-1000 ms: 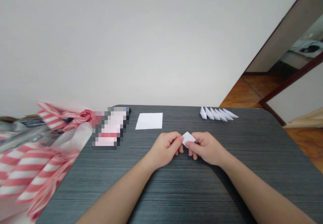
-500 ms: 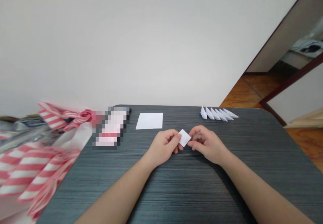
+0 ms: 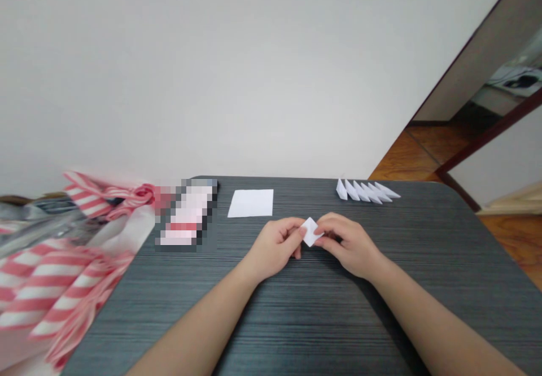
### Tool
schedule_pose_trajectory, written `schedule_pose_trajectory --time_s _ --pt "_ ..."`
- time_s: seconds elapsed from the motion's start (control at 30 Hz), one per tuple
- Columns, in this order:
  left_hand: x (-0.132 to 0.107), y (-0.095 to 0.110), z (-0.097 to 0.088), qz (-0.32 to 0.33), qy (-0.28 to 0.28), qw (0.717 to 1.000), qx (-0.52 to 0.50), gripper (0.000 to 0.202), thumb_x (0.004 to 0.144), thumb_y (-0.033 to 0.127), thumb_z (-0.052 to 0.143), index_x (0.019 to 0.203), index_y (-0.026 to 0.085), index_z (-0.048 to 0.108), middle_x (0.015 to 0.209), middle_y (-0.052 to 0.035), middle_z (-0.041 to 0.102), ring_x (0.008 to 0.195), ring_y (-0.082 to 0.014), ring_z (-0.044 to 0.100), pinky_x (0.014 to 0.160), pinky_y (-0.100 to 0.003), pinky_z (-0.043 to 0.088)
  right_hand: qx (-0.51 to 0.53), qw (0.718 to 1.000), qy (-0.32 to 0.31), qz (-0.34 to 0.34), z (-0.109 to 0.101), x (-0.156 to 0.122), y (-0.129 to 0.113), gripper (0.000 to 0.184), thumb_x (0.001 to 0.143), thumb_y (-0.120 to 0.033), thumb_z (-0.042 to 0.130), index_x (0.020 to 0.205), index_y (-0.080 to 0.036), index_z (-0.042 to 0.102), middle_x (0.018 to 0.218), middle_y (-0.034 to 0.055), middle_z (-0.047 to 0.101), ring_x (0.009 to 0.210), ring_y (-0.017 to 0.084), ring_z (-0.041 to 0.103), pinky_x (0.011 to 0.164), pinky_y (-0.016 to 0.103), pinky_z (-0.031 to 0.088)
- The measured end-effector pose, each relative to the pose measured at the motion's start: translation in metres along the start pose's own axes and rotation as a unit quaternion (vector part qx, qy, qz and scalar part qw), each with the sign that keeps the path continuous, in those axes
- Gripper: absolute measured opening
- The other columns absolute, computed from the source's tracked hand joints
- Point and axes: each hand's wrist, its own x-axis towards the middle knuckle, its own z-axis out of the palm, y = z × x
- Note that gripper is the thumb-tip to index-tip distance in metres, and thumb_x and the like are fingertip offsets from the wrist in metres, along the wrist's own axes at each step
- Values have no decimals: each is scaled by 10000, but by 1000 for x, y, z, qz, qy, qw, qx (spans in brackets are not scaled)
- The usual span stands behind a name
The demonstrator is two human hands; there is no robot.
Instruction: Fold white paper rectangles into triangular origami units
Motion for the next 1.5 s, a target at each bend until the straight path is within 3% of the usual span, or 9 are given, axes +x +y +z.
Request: schedule_pose_trajectory --time_s 0.1,0.33,0.7,0.9,0.97,1.1,1.27,1.43,1.5 --pt "0 -2 0 3 1 1000 -7 263 953 356 508 1032 155 660 567 25 603 520 -118 559 547 -217 415 -9 1000 4 -10 -1 1 -1 54 910 -150 634 901 -202 646 887 42 657 802 156 611 736 266 473" --pt "-1 -3 0 16 6 999 31 287 975 349 474 854 159 651 570 21 609 539 -118 562 597 -229 436 -11 1000 10 -10 -1 2 -4 108 938 -147 580 862 -197 637 877 46 658 803 155 614 741 266 470" --pt "-2 1 -1 25 -6 998 61 311 984 342 454 799 163 629 577 21 607 567 -113 561 632 -228 434 -56 995 35 72 5 0 -3 120 935 -162 539 823 -199 561 749 4 601 682 145 567 658 260 427" --pt "-1 1 3 8 -27 999 -31 189 884 293 600 990 151 667 716 5 648 574 -104 554 572 -209 455 -78 991 60 86 6 2 -2 118 925 -185 548 809 -199 554 723 -1 587 655 145 548 631 257 412" --pt "-1 4 4 -3 -24 999 -38 176 848 274 640 963 145 671 742 -1 657 570 -99 551 559 -203 453 -80 991 61 87 7 2 -3 123 923 -188 548 801 -201 550 719 -1 588 652 147 549 624 257 412" --pt "-2 8 3 -4 -7 1000 20 184 900 295 575 857 148 676 615 19 618 535 -98 541 548 -195 413 -78 991 55 91 6 1 -5 126 926 -197 547 800 -202 555 706 -2 591 628 141 544 606 255 411" --pt "-2 6 -1 6 -10 998 62 269 949 355 509 860 164 677 580 20 623 550 -114 564 576 -203 420 -68 992 54 93 5 1 -7 129 926 -205 549 799 -204 564 685 -5 593 608 138 551 590 253 416" --pt "-1 5 0 13 -11 996 85 275 961 329 489 820 168 661 575 23 625 557 -110 569 601 -203 418 -5 991 56 120 8 -2 -1 32 929 -234 559 919 -209 577 709 -8 622 587 133 594 574 245 458" --pt "-1 4 0 13 -11 996 91 276 964 321 483 812 168 654 574 24 625 559 -110 568 606 -204 415 29 989 55 131 9 -3 1 109 939 -249 546 1038 -210 571 728 -11 636 569 127 608 563 239 476"
